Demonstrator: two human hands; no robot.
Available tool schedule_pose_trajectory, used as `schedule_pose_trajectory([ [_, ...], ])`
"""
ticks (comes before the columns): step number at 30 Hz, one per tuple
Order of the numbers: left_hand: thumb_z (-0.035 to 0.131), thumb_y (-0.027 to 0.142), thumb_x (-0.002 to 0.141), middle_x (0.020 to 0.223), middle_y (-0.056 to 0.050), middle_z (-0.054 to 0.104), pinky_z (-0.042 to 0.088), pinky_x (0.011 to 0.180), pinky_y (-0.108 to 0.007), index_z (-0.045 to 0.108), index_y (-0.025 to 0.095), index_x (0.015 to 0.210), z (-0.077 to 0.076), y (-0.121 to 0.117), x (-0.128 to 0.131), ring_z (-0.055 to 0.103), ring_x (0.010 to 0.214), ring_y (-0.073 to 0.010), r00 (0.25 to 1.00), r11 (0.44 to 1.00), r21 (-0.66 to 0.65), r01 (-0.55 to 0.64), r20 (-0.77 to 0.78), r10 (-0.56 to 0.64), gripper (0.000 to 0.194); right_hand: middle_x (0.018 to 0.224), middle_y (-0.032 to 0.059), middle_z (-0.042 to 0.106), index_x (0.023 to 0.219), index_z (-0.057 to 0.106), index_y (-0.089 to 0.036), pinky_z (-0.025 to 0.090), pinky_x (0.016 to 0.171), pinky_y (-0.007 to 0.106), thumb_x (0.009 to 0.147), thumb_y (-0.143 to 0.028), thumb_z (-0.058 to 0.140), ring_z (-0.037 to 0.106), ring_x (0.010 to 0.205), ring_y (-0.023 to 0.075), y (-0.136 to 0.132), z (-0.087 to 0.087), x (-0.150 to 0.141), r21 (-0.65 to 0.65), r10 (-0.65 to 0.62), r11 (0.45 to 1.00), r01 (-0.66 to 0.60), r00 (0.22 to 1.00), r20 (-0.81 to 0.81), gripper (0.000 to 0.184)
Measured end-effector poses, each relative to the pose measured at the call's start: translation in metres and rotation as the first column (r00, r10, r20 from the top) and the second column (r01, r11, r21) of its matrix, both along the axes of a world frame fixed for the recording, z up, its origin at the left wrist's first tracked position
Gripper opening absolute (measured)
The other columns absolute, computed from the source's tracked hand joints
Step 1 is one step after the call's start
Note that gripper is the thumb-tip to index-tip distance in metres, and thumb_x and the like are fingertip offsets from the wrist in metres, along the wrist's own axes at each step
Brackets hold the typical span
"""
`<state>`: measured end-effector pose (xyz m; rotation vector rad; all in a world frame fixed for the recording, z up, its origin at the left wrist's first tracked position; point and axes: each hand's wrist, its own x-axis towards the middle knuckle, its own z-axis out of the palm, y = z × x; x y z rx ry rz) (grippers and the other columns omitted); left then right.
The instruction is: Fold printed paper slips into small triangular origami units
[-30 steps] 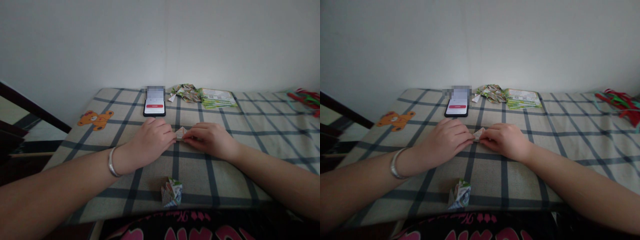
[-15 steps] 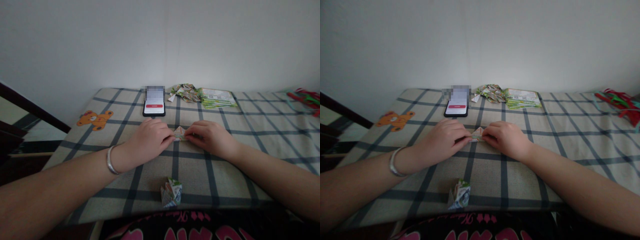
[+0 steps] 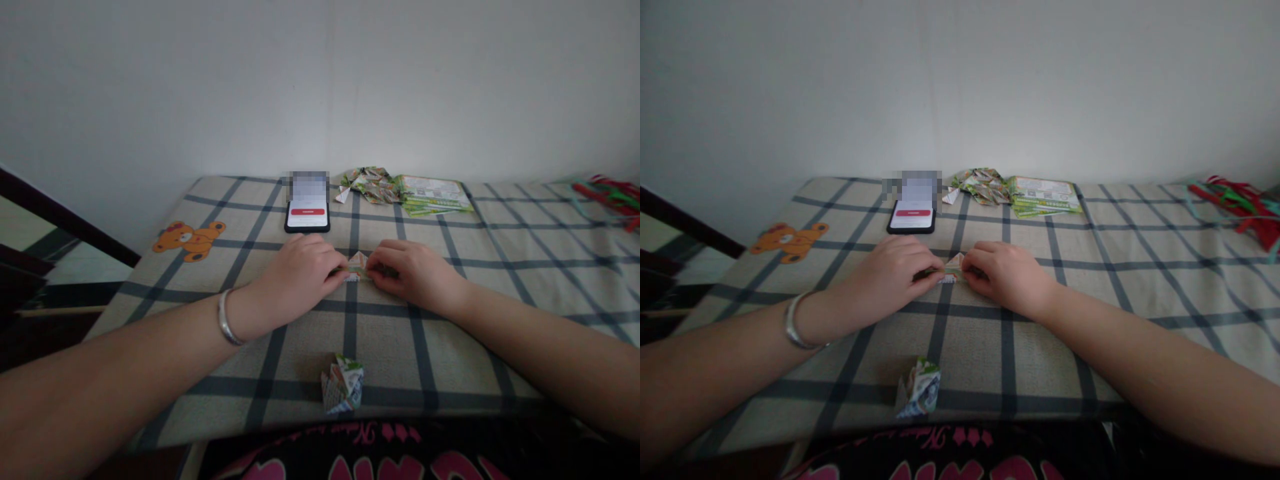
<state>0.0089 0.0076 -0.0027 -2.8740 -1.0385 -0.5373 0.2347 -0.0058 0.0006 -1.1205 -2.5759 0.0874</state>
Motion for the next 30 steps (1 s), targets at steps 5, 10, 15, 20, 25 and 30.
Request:
schedule_pose_trajectory([
  [5,0.058,0.031,0.091,0.079,-0.002,0.066,0.037,0.071,-0.032,0.067,0.018,0.083,-0.0007,0.0004,-0.0006,0.057,0.081,-0.0179,1.000,0.998,0.065,0.014,-0.021,-0.012,0.018,0.082,0.0032,0.063,0.088,0.064,-0.018,0.039,0.066,0.026,0.089,-0.022,0.055,0.058,0.074,0.0151,0.0003,-0.0006,-0.0007,-0.013,-0.010,1.000,0.010,1.000,0.009,0.010],
  [10,0.059,0.030,0.090,0.081,-0.002,0.065,0.037,0.075,-0.034,0.065,0.019,0.085,0.0003,-0.0003,0.0002,0.056,0.085,-0.0201,0.999,0.998,0.067,0.010,-0.034,-0.008,0.014,0.084,0.0040,0.063,0.091,0.064,-0.017,0.041,0.067,0.026,0.090,-0.022,0.054,0.059,0.076,0.0157,-0.0002,-0.0014,-0.0004,0.002,-0.006,1.000,0.006,1.000,0.006,0.012],
  [15,0.060,0.030,0.089,0.095,-0.004,0.063,0.040,0.082,-0.037,0.061,0.018,0.098,-0.0016,0.0004,0.0007,0.055,0.094,-0.0224,1.000,1.000,0.007,0.011,0.000,-0.011,0.015,0.091,0.0052,0.064,0.102,0.065,-0.018,0.043,0.068,0.027,0.090,-0.021,0.054,0.060,0.079,0.0161,-0.0004,-0.0034,0.0022,0.026,0.025,0.999,-0.025,0.999,-0.023,0.016],
  [20,0.055,0.021,0.092,0.100,-0.004,0.063,0.043,0.087,-0.036,0.064,0.020,0.097,-0.0034,0.0063,-0.0019,0.052,0.098,-0.0201,0.984,0.985,0.014,0.172,0.034,-0.173,0.011,0.103,0.0061,0.067,0.103,0.068,-0.021,0.046,0.080,0.032,0.090,-0.014,0.051,0.056,0.094,0.0196,-0.0002,-0.0015,0.0052,0.115,0.188,0.975,-0.189,0.982,0.020,0.022],
  [25,0.051,0.019,0.094,0.102,-0.003,0.067,0.045,0.090,-0.038,0.067,0.019,0.097,-0.0004,0.0077,-0.0035,0.051,0.102,-0.0215,0.961,0.954,0.112,0.278,-0.034,-0.276,0.016,0.100,0.0049,0.071,0.104,0.070,-0.022,0.045,0.078,0.033,0.094,-0.021,0.051,0.055,0.088,0.0190,-0.0004,0.0018,0.0055,0.192,0.254,0.945,-0.264,0.964,0.077,0.022],
  [30,0.051,0.018,0.094,0.099,-0.002,0.069,0.046,0.090,-0.038,0.066,0.018,0.099,0.0006,0.0066,-0.0039,0.053,0.102,-0.0217,0.954,0.944,0.149,0.296,-0.099,-0.283,0.016,0.099,0.0040,0.070,0.100,0.070,-0.022,0.045,0.073,0.032,0.094,-0.023,0.052,0.058,0.085,0.0194,-0.0014,0.0052,0.0041,0.175,0.234,0.949,-0.262,0.958,0.168,0.020],
])
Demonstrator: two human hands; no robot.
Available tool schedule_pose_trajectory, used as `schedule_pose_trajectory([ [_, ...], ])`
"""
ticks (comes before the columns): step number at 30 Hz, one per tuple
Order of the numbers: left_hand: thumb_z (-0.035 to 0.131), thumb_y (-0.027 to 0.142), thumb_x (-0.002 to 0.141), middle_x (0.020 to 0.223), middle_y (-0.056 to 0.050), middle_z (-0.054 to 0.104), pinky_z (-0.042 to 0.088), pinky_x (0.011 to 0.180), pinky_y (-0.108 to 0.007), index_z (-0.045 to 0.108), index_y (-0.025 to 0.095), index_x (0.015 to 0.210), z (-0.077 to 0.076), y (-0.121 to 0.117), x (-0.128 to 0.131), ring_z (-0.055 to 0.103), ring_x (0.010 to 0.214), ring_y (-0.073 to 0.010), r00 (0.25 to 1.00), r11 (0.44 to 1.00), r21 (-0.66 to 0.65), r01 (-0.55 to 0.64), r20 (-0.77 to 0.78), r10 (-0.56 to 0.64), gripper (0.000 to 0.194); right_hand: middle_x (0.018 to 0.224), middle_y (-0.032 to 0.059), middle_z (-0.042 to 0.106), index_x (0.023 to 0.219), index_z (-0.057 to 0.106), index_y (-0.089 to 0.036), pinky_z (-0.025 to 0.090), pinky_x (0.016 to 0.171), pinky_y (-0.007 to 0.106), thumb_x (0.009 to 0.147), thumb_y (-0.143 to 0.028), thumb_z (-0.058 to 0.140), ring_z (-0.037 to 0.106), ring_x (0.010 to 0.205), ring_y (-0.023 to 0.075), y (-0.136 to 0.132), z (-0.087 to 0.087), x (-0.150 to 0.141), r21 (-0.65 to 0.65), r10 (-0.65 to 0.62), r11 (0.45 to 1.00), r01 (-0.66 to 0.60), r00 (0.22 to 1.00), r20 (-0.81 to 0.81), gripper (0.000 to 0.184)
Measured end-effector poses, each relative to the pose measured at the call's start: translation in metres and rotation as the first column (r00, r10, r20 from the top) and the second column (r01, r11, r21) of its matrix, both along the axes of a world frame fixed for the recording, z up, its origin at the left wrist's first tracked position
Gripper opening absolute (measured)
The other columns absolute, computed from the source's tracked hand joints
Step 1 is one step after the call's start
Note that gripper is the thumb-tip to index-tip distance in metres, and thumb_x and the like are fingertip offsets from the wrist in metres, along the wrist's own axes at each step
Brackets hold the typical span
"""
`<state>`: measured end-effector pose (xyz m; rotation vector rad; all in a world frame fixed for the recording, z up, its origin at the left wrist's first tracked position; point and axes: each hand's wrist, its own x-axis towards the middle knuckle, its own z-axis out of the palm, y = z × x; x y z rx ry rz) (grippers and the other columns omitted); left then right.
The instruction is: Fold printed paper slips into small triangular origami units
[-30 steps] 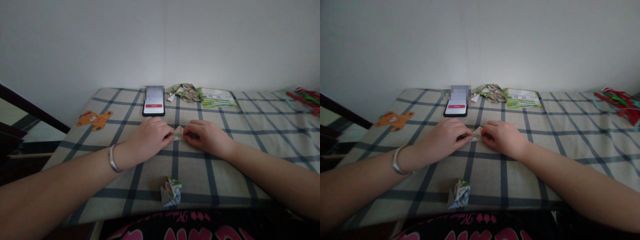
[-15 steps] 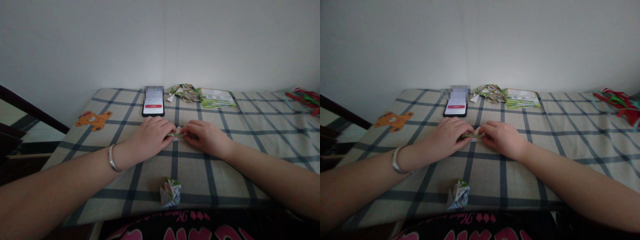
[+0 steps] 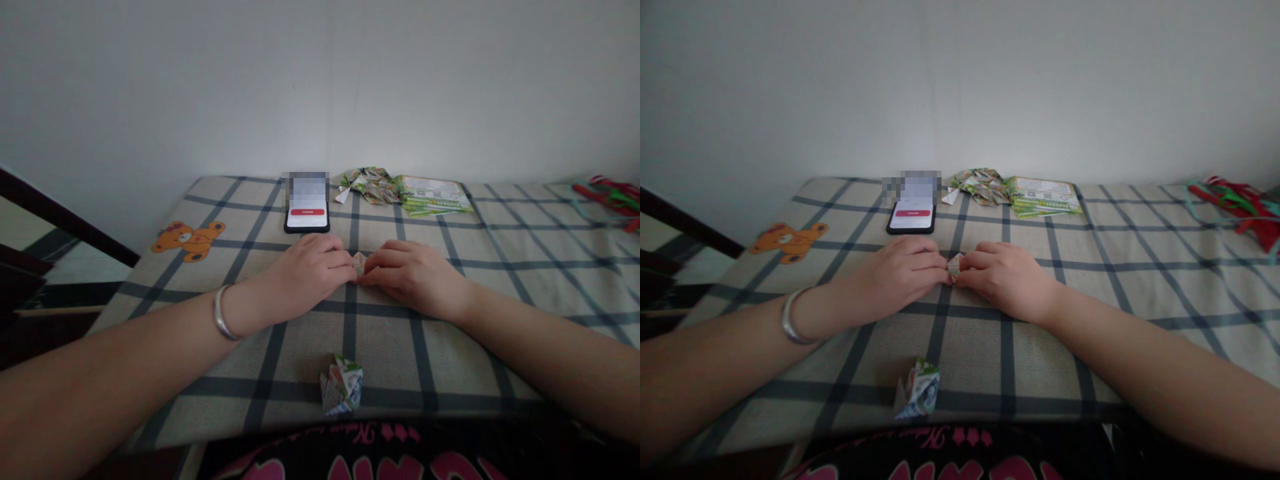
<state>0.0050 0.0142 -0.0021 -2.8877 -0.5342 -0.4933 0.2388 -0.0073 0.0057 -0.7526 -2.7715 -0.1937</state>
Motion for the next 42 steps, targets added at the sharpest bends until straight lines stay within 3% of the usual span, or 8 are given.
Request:
schedule_pose_trajectory([
  [8,0.048,0.020,0.095,0.095,-0.003,0.070,0.048,0.088,-0.036,0.067,0.020,0.098,0.003,0.006,-0.008,0.057,0.096,-0.0200,0.997,0.996,0.036,0.081,-0.009,-0.081,0.019,0.100,0.0035,0.068,0.096,0.071,-0.024,0.044,0.069,0.029,0.090,-0.018,0.054,0.061,0.084,0.0178,-0.002,0.005,0.007,-0.082,-0.056,0.995,0.058,0.998,0.027,0.019],
  [14,0.050,0.010,0.088,0.093,-0.004,0.070,0.049,0.084,-0.034,0.070,0.019,0.095,0.011,0.011,-0.017,0.059,0.092,-0.0193,0.986,0.986,0.004,0.165,-0.016,-0.165,0.022,0.102,0.0019,0.066,0.093,0.070,-0.026,0.044,0.072,0.028,0.091,-0.019,0.054,0.061,0.086,0.0169,-0.001,0.006,0.017,-0.154,-0.075,0.985,0.079,0.997,0.035,0.018],
  [28,0.048,0.007,0.087,0.093,-0.004,0.069,0.049,0.079,-0.033,0.070,0.018,0.091,0.020,0.012,-0.025,0.059,0.087,-0.0188,0.982,0.987,-0.028,0.161,-0.092,-0.163,0.025,0.102,0.0018,0.068,0.091,0.071,-0.024,0.046,0.072,0.029,0.091,-0.017,0.054,0.062,0.085,0.0160,0.001,0.014,0.029,-0.208,-0.052,0.976,0.060,0.998,0.042,0.019],
  [42,0.039,0.005,0.089,0.090,-0.003,0.072,0.051,0.083,-0.032,0.071,0.017,0.086,0.021,0.016,-0.026,0.063,0.089,-0.0175,0.978,0.975,-0.074,0.208,-0.004,-0.209,0.035,0.103,0.0021,0.069,0.095,0.073,-0.025,0.047,0.076,0.030,0.094,-0.020,0.052,0.064,0.089,0.0154,0.003,0.023,0.042,-0.234,-0.002,0.972,0.018,0.998,0.065,0.022],
])
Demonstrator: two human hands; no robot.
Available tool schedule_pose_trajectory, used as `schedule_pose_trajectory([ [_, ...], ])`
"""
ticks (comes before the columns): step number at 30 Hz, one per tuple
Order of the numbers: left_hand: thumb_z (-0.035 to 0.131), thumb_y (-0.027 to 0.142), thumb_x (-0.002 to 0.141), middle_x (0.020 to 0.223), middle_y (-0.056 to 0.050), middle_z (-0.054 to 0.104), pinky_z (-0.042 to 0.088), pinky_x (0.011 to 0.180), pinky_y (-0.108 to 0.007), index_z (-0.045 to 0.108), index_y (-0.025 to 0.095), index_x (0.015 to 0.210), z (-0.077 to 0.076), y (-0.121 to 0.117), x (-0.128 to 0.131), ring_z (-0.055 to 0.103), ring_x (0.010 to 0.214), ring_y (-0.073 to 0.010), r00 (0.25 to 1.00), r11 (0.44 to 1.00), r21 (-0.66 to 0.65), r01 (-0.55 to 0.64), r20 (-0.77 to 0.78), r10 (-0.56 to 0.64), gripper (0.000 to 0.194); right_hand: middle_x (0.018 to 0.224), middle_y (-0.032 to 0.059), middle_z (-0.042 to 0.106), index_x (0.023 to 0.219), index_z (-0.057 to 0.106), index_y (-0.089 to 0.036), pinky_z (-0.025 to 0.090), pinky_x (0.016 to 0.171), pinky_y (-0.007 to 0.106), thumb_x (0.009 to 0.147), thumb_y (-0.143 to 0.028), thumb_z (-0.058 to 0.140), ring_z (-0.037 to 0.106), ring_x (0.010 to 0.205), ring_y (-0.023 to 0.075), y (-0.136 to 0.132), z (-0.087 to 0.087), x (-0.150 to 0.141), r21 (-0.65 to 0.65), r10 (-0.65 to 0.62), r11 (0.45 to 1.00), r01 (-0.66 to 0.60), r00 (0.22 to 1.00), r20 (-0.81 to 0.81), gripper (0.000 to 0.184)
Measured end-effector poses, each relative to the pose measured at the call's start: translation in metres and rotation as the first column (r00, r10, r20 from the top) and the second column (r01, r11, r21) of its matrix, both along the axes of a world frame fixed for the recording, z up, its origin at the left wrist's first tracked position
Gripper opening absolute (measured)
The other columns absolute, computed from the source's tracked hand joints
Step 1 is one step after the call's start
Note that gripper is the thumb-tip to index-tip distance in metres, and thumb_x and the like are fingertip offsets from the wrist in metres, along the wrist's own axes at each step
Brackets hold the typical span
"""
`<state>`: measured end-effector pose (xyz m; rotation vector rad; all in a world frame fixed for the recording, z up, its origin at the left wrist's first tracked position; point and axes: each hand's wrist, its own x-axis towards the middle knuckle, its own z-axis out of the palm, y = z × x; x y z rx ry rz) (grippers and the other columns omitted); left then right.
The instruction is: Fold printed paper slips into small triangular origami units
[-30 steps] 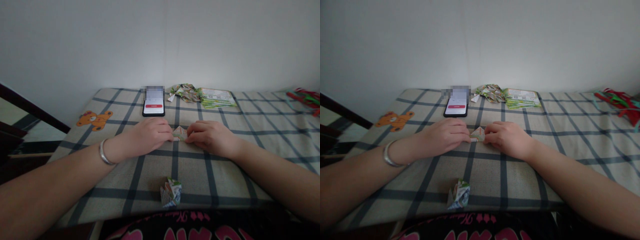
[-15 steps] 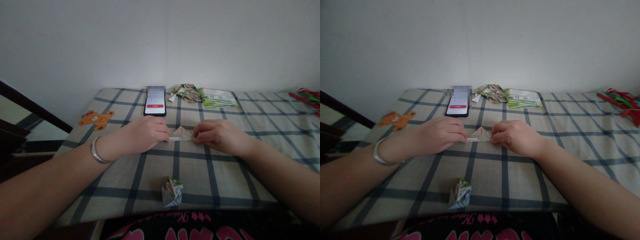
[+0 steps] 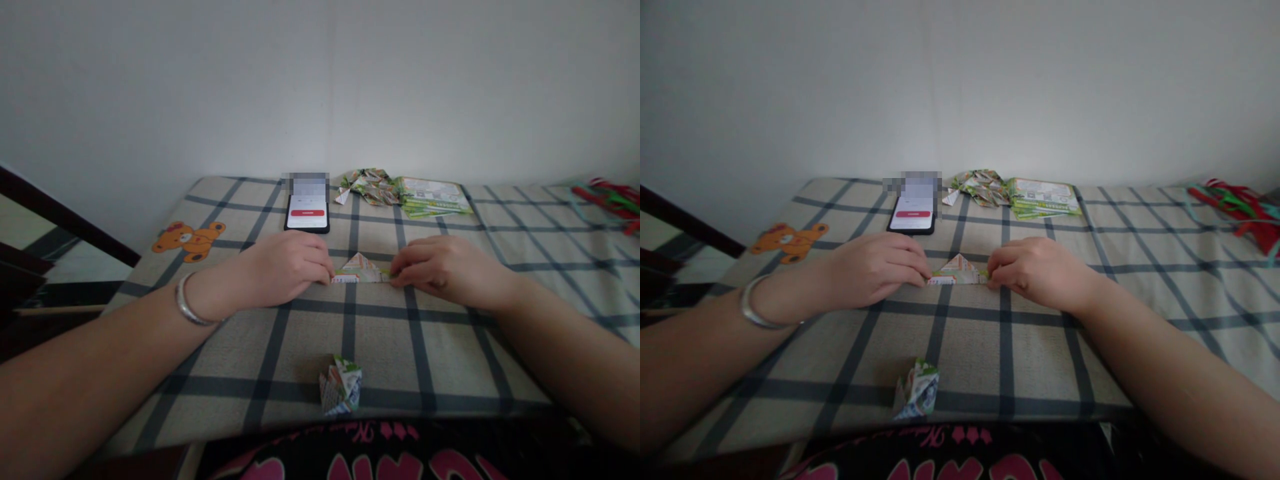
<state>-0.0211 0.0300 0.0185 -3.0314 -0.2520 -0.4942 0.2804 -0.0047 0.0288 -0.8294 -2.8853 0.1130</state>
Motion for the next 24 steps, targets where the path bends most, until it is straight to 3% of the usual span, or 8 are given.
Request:
schedule_pose_trajectory([
  [6,0.042,0.006,0.087,0.091,-0.002,0.073,0.050,0.086,-0.033,0.071,0.017,0.085,0.000,-0.001,0.000,0.062,0.091,-0.0175,1.000,0.999,-0.029,-0.031,-0.007,0.031,0.031,0.099,0.0020,0.069,0.088,0.072,-0.023,0.047,0.075,0.028,0.089,-0.013,0.052,0.064,0.087,0.0145,0.002,-0.002,0.001,-0.037,-0.018,0.999,0.017,1.000,-0.025,0.023],
  [10,0.049,0.010,0.082,0.086,-0.002,0.071,0.049,0.086,-0.037,0.068,0.017,0.077,0.000,-0.009,0.004,0.061,0.088,-0.0193,0.992,0.991,-0.050,-0.123,0.013,0.124,0.021,0.096,0.0026,0.069,0.081,0.068,-0.021,0.048,0.073,0.029,0.085,-0.010,0.050,0.063,0.083,0.0161,0.002,-0.004,-0.005,-0.021,-0.119,0.993,0.118,0.992,-0.041,0.022],
  [13,0.051,0.016,0.082,0.081,-0.005,0.067,0.049,0.084,-0.038,0.067,0.015,0.079,-0.002,-0.016,0.010,0.060,0.086,-0.0206,0.975,0.976,-0.020,-0.218,0.027,0.219,0.016,0.090,0.0046,0.068,0.091,0.067,-0.019,0.049,0.074,0.033,0.085,-0.013,0.051,0.062,0.083,0.0190,-0.001,-0.006,-0.014,0.047,-0.261,0.963,0.265,0.962,-0.081,0.018],
  [15,0.051,0.024,0.087,0.083,-0.006,0.066,0.049,0.082,-0.039,0.065,0.015,0.080,-0.005,-0.020,0.013,0.059,0.086,-0.0215,0.959,0.959,0.013,-0.283,0.033,0.283,0.017,0.104,0.0070,0.067,0.102,0.067,-0.018,0.049,0.084,0.036,0.086,-0.021,0.055,0.061,0.095,0.0216,-0.002,-0.008,-0.020,0.063,-0.240,0.967,0.248,0.964,-0.115,0.020],
  [18,0.056,0.031,0.089,0.092,-0.007,0.065,0.048,0.087,-0.041,0.064,0.015,0.092,-0.011,-0.023,0.018,0.058,0.093,-0.0234,0.943,0.942,0.039,-0.333,0.010,0.333,0.018,0.115,0.0070,0.065,0.108,0.067,-0.020,0.048,0.090,0.039,0.087,-0.034,0.061,0.060,0.101,0.0225,-0.003,-0.011,-0.026,0.034,-0.215,0.975,0.221,0.968,-0.132,0.026],
  [24,0.058,0.031,0.089,0.107,-0.008,0.061,0.047,0.091,-0.040,0.058,0.017,0.119,-0.017,-0.022,0.019,0.053,0.103,-0.0246,0.926,0.924,-0.061,-0.376,-0.022,0.376,0.033,0.115,0.0070,0.065,0.104,0.068,-0.019,0.048,0.092,0.041,0.084,-0.030,0.066,0.059,0.103,0.0226,-0.002,-0.015,-0.031,-0.027,-0.223,0.975,0.222,0.954,-0.198,0.023],
])
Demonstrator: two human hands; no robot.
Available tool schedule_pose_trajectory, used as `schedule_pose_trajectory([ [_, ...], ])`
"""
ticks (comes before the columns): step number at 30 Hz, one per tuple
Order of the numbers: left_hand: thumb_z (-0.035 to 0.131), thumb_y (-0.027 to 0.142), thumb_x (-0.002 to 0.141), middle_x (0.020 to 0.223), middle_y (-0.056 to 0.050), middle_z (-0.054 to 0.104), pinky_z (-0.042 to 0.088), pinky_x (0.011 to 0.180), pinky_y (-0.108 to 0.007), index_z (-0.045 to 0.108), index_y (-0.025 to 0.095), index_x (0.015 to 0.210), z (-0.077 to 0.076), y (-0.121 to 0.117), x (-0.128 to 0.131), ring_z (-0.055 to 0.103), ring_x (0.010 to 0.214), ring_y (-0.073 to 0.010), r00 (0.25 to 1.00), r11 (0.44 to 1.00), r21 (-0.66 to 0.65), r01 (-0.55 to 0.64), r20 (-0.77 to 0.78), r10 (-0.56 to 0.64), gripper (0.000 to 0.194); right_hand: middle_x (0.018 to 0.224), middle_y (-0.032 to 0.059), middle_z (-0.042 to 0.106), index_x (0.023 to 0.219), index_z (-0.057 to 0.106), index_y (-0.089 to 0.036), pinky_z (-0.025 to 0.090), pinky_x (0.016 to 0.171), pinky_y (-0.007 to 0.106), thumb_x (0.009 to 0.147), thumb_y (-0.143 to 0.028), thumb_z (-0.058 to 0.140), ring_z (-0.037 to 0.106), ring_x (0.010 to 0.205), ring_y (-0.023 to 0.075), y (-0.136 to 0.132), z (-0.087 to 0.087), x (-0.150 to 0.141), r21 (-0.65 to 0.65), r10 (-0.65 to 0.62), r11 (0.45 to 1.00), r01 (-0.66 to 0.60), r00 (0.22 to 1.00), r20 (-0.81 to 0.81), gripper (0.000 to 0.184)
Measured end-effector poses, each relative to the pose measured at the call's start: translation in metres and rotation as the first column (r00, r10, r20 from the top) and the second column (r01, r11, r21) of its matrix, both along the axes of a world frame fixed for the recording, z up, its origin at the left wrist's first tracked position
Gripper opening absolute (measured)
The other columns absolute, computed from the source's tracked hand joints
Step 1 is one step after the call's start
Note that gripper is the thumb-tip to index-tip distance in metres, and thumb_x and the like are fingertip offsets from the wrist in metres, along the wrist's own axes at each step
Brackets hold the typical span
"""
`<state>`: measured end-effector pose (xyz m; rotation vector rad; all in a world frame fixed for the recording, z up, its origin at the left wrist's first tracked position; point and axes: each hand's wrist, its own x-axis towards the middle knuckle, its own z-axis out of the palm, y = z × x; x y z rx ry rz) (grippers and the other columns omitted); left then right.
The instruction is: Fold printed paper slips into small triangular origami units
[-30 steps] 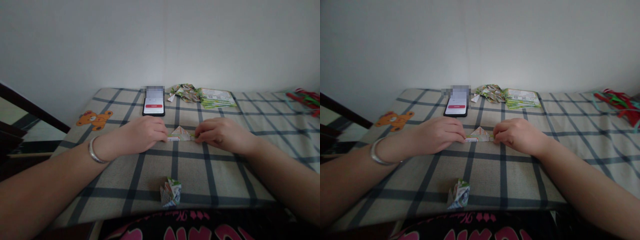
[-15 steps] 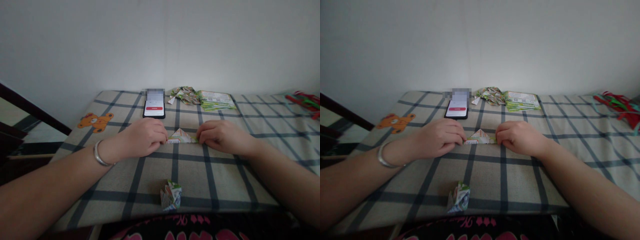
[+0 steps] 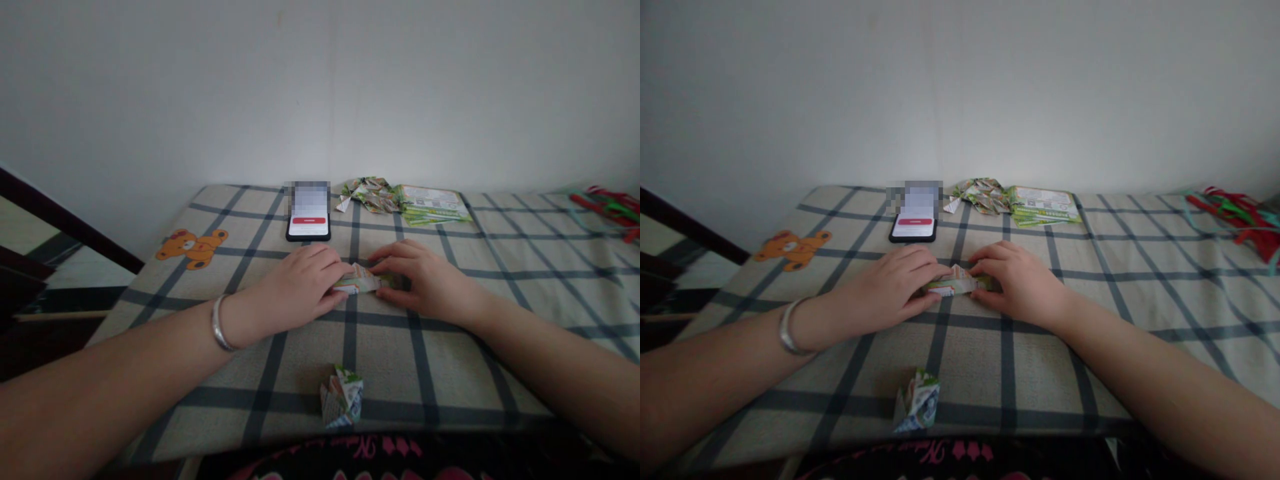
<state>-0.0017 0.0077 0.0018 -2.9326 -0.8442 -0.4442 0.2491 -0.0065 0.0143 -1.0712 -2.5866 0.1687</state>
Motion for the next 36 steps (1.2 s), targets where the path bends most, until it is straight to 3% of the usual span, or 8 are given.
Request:
schedule_pose_trajectory([
  [6,0.060,0.029,0.084,0.125,-0.011,0.056,0.040,0.104,-0.043,0.048,0.014,0.131,-0.003,0.000,0.001,0.046,0.120,-0.0265,0.994,0.996,-0.074,-0.056,0.092,0.063,0.051,0.113,0.0079,0.066,0.111,0.064,-0.017,0.049,0.092,0.038,0.083,-0.022,0.064,0.059,0.104,0.0214,0.000,-0.004,-0.007,-0.023,0.026,0.999,-0.028,0.997,-0.069,0.028],
  [12,0.064,0.037,0.082,0.113,-0.009,0.059,0.043,0.099,-0.043,0.053,0.013,0.114,-0.003,0.002,0.001,0.049,0.112,-0.0270,0.995,0.996,-0.078,-0.037,0.086,0.044,0.041,0.108,0.0066,0.067,0.109,0.064,-0.020,0.050,0.086,0.037,0.086,-0.022,0.062,0.061,0.098,0.0212,-0.001,-0.006,-0.009,0.003,0.027,1.000,-0.026,0.998,-0.052,0.023],
  [17,0.067,0.034,0.082,0.107,-0.008,0.060,0.047,0.090,-0.038,0.051,0.016,0.113,-0.003,0.001,-0.002,0.054,0.105,-0.0237,0.988,0.999,-0.044,0.014,0.155,-0.007,0.039,0.105,0.0057,0.066,0.105,0.061,-0.021,0.050,0.083,0.035,0.084,-0.023,0.063,0.061,0.095,0.0206,-0.004,-0.006,-0.010,-0.020,-0.032,0.999,0.031,0.996,-0.078,0.021],
  [21,0.063,0.030,0.087,0.105,-0.007,0.061,0.047,0.088,-0.035,0.051,0.018,0.115,-0.003,-0.002,-0.002,0.056,0.101,-0.0213,0.980,0.999,-0.001,0.052,0.193,-0.051,0.033,0.100,0.0062,0.066,0.096,0.061,-0.020,0.049,0.081,0.034,0.084,-0.022,0.063,0.060,0.092,0.0201,-0.005,-0.005,-0.012,-0.027,-0.030,0.999,0.028,0.997,-0.070,0.012],
  [27,0.051,0.023,0.092,0.094,-0.005,0.063,0.046,0.084,-0.035,0.055,0.018,0.101,-0.001,-0.008,0.002,0.057,0.092,-0.0194,0.983,0.999,0.017,0.029,0.181,-0.032,0.011,0.087,0.0026,0.065,0.091,0.060,-0.020,0.046,0.069,0.028,0.086,-0.017,0.057,0.059,0.079,0.0158,-0.009,-0.002,-0.010,-0.034,-0.039,0.999,0.036,0.995,-0.092,0.007],
  [32,0.051,0.015,0.087,0.086,-0.002,0.064,0.045,0.078,-0.032,0.054,0.018,0.099,0.002,-0.012,0.005,0.060,0.084,-0.0173,0.982,1.000,0.027,0.010,0.191,-0.015,0.013,0.085,0.0023,0.066,0.091,0.062,-0.020,0.045,0.065,0.026,0.088,-0.020,0.058,0.060,0.076,0.0143,-0.013,-0.001,-0.012,0.041,-0.020,0.999,0.027,0.989,-0.149,0.005],
  [36,0.045,0.010,0.090,0.084,-0.002,0.067,0.044,0.073,-0.034,0.052,0.016,0.104,0.004,-0.016,0.007,0.061,0.077,-0.0176,0.982,0.983,0.175,0.054,0.169,-0.084,0.017,0.090,0.0030,0.070,0.096,0.062,-0.020,0.045,0.067,0.026,0.090,-0.022,0.059,0.063,0.079,0.0143,-0.014,-0.002,-0.012,0.303,0.111,0.950,-0.069,0.986,-0.123,0.007],
])
